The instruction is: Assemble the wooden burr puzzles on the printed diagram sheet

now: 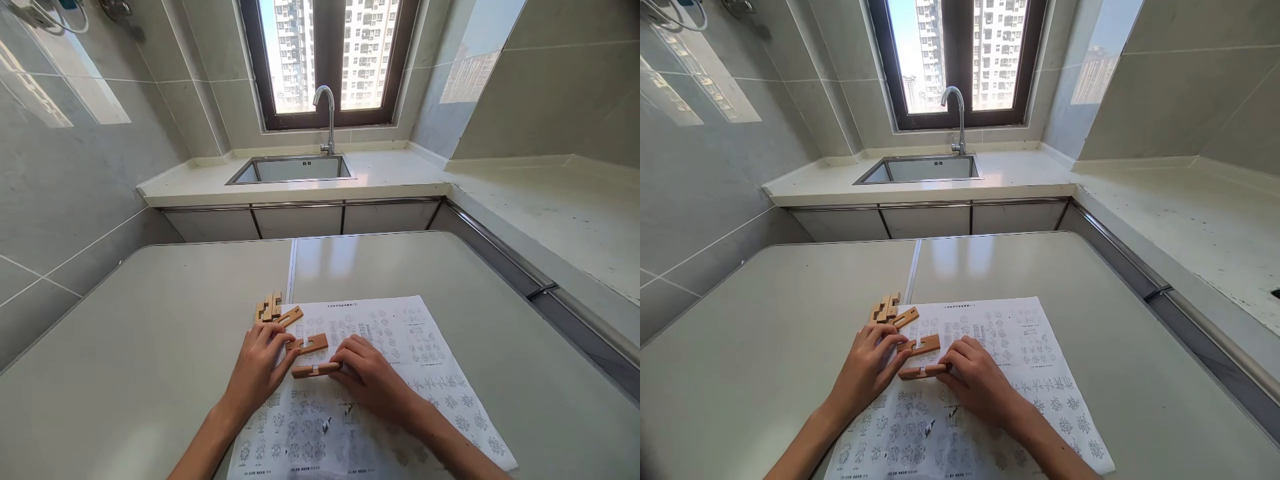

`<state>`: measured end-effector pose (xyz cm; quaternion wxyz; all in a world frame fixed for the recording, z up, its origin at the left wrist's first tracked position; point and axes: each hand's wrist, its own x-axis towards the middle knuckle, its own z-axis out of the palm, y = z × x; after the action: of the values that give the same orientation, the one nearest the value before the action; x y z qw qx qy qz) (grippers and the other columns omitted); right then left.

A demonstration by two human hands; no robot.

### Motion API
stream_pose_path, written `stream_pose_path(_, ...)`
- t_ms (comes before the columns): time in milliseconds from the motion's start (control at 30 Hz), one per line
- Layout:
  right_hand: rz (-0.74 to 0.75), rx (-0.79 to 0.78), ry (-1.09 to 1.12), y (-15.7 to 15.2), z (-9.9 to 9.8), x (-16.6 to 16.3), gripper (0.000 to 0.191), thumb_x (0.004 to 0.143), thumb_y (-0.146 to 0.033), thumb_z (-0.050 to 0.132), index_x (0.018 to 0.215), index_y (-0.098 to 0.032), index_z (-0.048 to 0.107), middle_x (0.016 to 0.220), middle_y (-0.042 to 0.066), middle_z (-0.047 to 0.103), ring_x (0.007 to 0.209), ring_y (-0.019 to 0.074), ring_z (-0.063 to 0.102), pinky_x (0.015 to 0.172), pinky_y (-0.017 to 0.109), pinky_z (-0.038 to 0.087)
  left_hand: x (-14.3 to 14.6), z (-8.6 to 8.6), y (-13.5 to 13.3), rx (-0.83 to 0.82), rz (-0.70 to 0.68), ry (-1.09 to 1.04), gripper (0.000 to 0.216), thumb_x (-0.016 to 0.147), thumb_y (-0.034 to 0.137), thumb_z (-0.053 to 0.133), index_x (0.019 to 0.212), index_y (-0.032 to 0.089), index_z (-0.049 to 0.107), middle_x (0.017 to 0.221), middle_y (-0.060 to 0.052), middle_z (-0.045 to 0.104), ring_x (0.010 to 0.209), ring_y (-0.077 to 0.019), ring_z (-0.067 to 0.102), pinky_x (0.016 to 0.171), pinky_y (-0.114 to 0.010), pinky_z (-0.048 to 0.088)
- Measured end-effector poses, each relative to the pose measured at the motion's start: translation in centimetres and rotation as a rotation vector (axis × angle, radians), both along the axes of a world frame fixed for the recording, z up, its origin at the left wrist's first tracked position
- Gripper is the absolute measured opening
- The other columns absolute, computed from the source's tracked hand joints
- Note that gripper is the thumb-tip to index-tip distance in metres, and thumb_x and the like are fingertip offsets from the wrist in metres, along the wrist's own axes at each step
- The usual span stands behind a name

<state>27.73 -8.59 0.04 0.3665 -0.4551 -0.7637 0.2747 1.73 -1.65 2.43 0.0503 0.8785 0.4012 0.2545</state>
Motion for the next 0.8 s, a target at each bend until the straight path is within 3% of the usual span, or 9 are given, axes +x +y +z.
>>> stream_pose_path(233,-0.175,-0.198,0.26,0.1,0.8,0.5,0.021,0.104,-0.038,0.057,0.089,-0.023,0.061,0.081,0.001,0.056,0.071,0.019,0.05,0.064,0.031,0.041,0.1,0.3,-0.4,-0.062,-0.069,-0.015,0.016,0.101,0.038,0.065,0.092,0.024,0.064,0.107,-0.008,0.069,0.107,-0.0284,0.061,0.091,-0.043,0.054)
stream_pose_path(333,-0.269,-0.252,0.365,0.4,0.7,0.7,0.03,0.103,-0.046,0.057,0.086,-0.023,0.057,0.076,-0.001,0.051,0.069,0.0179,0.045,0.063,0.03,0.038,0.3,0.1,-0.7,-0.043,-0.077,-0.022,0.015,0.102,0.039,0.064,0.1,0.023,0.064,0.107,-0.008,0.07,0.106,-0.0278,0.063,0.091,-0.042,0.054)
stream_pose_path(567,-0.313,-0.37,0.572,0.5,0.3,1.0,0.035,0.101,-0.054,0.061,0.088,-0.022,0.055,0.076,-0.002,0.048,0.071,0.0171,0.043,0.063,0.029,0.035,-0.1,-0.8,-0.2,0.128,0.134,0.075,0.023,0.108,0.029,0.049,0.123,0.02,0.065,0.12,-0.012,0.071,0.11,-0.0306,0.063,0.089,-0.044,0.05)
stream_pose_path(800,-0.3,-0.365,0.53,0.4,0.5,0.7,0.034,0.1,-0.053,0.061,0.087,-0.023,0.055,0.076,-0.002,0.045,0.071,0.0177,0.039,0.064,0.03,0.032,-0.8,-0.8,0.1,0.168,0.235,0.159,0.03,0.105,0.027,0.054,0.131,0.016,0.065,0.123,-0.014,0.069,0.111,-0.0335,0.06,0.088,-0.045,0.048)
